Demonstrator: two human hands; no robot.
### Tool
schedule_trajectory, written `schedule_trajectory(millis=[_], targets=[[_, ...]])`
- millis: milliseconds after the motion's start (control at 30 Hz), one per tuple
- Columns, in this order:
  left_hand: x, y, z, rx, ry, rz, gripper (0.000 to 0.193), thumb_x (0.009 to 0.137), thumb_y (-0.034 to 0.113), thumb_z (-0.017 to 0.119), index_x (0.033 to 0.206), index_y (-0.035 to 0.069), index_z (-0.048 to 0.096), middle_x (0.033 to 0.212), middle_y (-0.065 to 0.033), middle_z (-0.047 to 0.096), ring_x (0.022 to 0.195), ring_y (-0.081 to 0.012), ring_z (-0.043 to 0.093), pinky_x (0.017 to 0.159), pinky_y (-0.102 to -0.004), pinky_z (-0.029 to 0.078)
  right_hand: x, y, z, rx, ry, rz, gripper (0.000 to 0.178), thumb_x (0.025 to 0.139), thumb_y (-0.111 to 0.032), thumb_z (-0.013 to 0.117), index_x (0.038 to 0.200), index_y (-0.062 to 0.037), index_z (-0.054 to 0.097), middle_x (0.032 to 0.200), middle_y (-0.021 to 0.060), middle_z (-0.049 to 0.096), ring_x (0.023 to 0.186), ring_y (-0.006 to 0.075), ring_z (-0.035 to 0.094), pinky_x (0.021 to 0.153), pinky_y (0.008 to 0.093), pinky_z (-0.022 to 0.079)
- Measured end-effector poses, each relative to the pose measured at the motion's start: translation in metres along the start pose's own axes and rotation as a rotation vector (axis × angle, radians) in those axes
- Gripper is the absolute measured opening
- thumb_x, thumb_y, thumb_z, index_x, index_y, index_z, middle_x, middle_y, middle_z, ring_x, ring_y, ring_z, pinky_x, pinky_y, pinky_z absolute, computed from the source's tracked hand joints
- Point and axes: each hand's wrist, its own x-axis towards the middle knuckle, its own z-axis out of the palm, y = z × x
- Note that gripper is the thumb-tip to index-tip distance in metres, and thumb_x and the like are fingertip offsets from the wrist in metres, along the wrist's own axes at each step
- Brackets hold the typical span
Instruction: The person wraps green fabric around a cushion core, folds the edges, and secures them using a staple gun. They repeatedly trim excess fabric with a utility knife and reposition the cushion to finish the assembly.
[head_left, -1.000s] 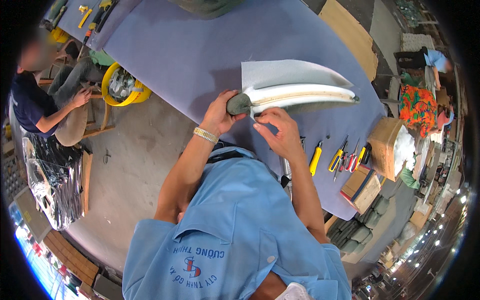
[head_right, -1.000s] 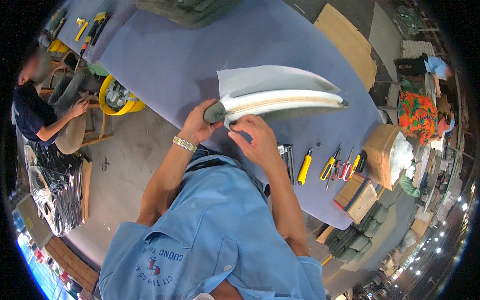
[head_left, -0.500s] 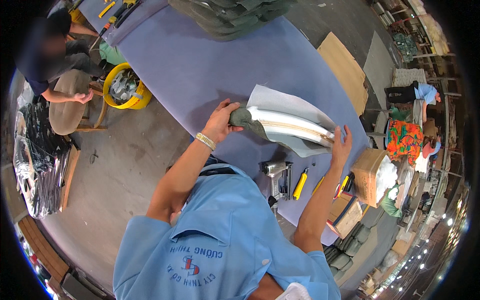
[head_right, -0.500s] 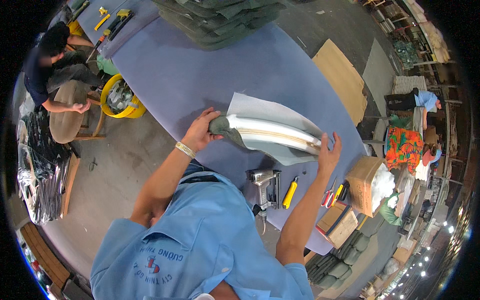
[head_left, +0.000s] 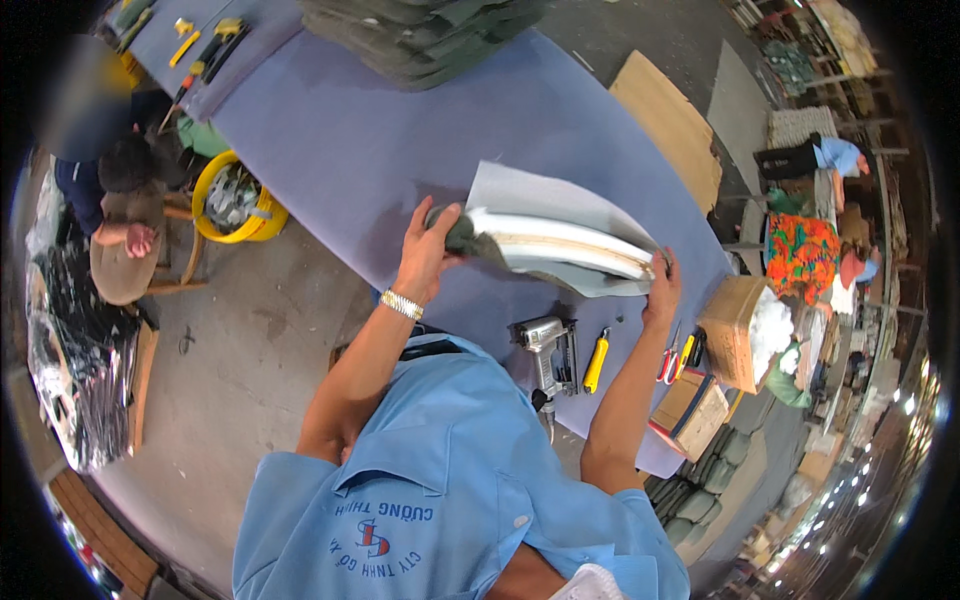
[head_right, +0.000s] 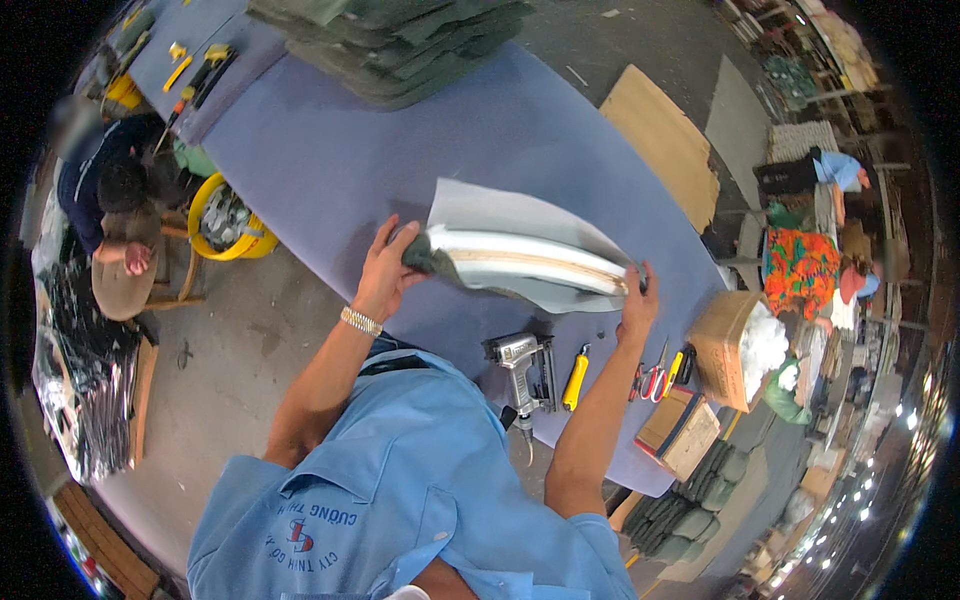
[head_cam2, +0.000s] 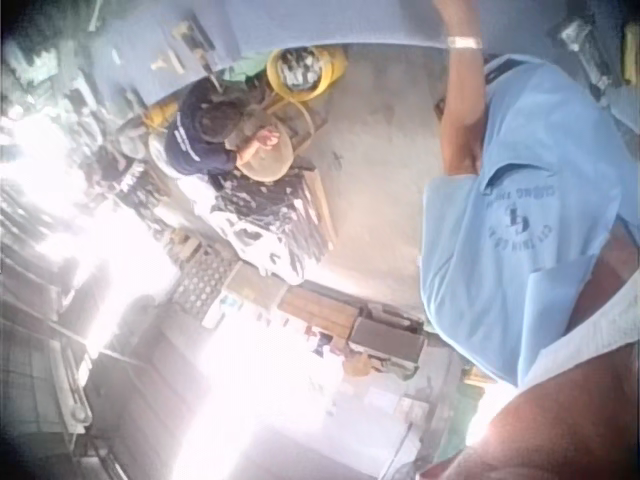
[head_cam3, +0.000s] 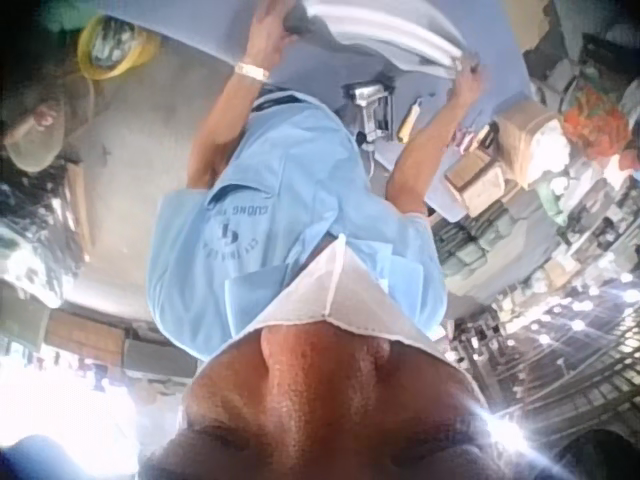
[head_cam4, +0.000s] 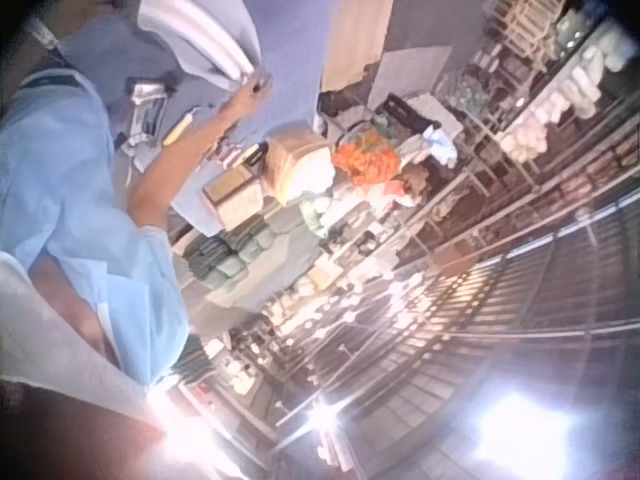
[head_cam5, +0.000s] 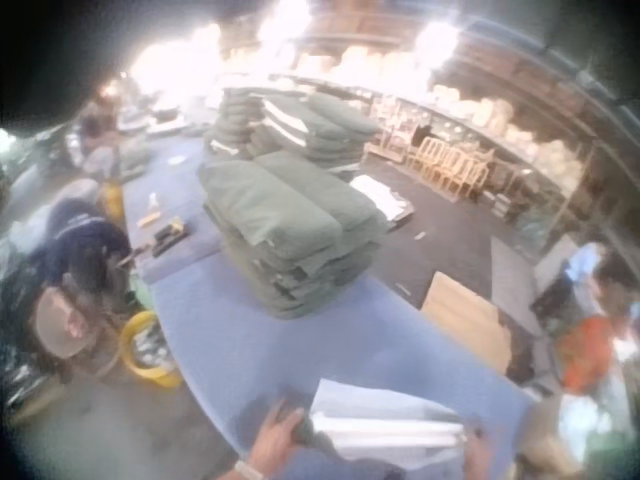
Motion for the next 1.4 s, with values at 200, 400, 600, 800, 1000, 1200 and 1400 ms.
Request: schedule_trajectory(millis=[200,400,600,800,1000,1200,1400], targets=[[0.009,0.003,-0.023,0.387,-0.048,0.203,0.037,0.101,0.029,0.058,0.127,0.005,0.069,0.130,-0.0107,0.064,0.111,-0.0256,0.064,0.083,-0.0429,0.060,-0.033,0.000,-0.016,-0.518,0.059,-0.068,0.046,0.095,-0.044,0.069,0.109,0.0000,0.076,0.097,0.0189,0.074,0.087,0.0235,0.067,0.081,0.0340,0.052],[0.015,0.165,-0.057,0.550,-0.171,0.521,0.045,0.107,0.033,0.044,0.124,-0.001,0.069,0.118,-0.0130,0.070,0.110,-0.0223,0.065,0.104,-0.0382,0.047,-0.219,-0.082,-0.002,-0.312,-0.154,-0.307,0.046,0.092,-0.041,0.072,0.117,-0.0022,0.071,0.105,0.0183,0.071,0.094,0.0355,0.065,0.085,0.0422,0.052],[0.121,0.164,-0.062,1.668,-0.304,1.029,0.042,0.105,0.026,0.044,0.131,0.004,0.068,0.125,-0.0120,0.068,0.109,-0.0240,0.066,0.094,-0.0344,0.052,-0.272,-0.047,0.023,-0.314,-0.504,-0.147,0.049,0.092,-0.035,0.071,0.127,-0.0011,0.067,0.118,0.0186,0.070,0.108,0.0360,0.066,0.094,0.0434,0.051],[0.112,0.123,-0.093,0.703,-0.083,0.323,0.046,0.104,0.030,0.044,0.138,0.002,0.058,0.137,-0.0161,0.059,0.122,-0.0281,0.061,0.103,-0.0410,0.052,-0.233,0.004,-0.035,-0.262,-0.136,0.150,0.048,0.096,-0.038,0.065,0.134,-0.0081,0.063,0.122,0.0193,0.069,0.118,0.0370,0.064,0.102,0.0445,0.050],[0.077,0.037,-0.076,0.945,-0.222,0.196,0.050,0.104,0.035,0.046,0.138,0.000,0.055,0.135,-0.0162,0.060,0.119,-0.0280,0.062,0.097,-0.0409,0.054,-0.175,0.131,-0.037,-0.729,0.273,0.426,0.059,0.087,-0.035,0.074,0.136,-0.0070,0.056,0.150,0.0167,0.048,0.136,0.0366,0.048,0.106,0.0508,0.048],[0.060,-0.017,-0.031,0.954,-0.414,-0.021,0.050,0.104,0.036,0.047,0.137,0.001,0.056,0.133,-0.0163,0.061,0.118,-0.0285,0.062,0.096,-0.0416,0.054,-0.175,0.151,-0.023,-0.594,0.255,0.453,0.055,0.082,-0.034,0.077,0.125,-0.0069,0.057,0.125,0.0221,0.064,0.113,0.0401,0.064,0.094,0.0514,0.053],[0.062,-0.036,-0.023,0.947,-0.427,-0.161,0.050,0.104,0.038,0.047,0.136,0.001,0.058,0.132,-0.0164,0.062,0.116,-0.0291,0.063,0.095,-0.0424,0.055,-0.216,0.098,0.020,-0.134,0.136,0.206,0.053,0.082,-0.038,0.076,0.118,-0.0068,0.054,0.094,0.0195,0.071,0.089,0.0429,0.071,0.077,0.0514,0.054]])
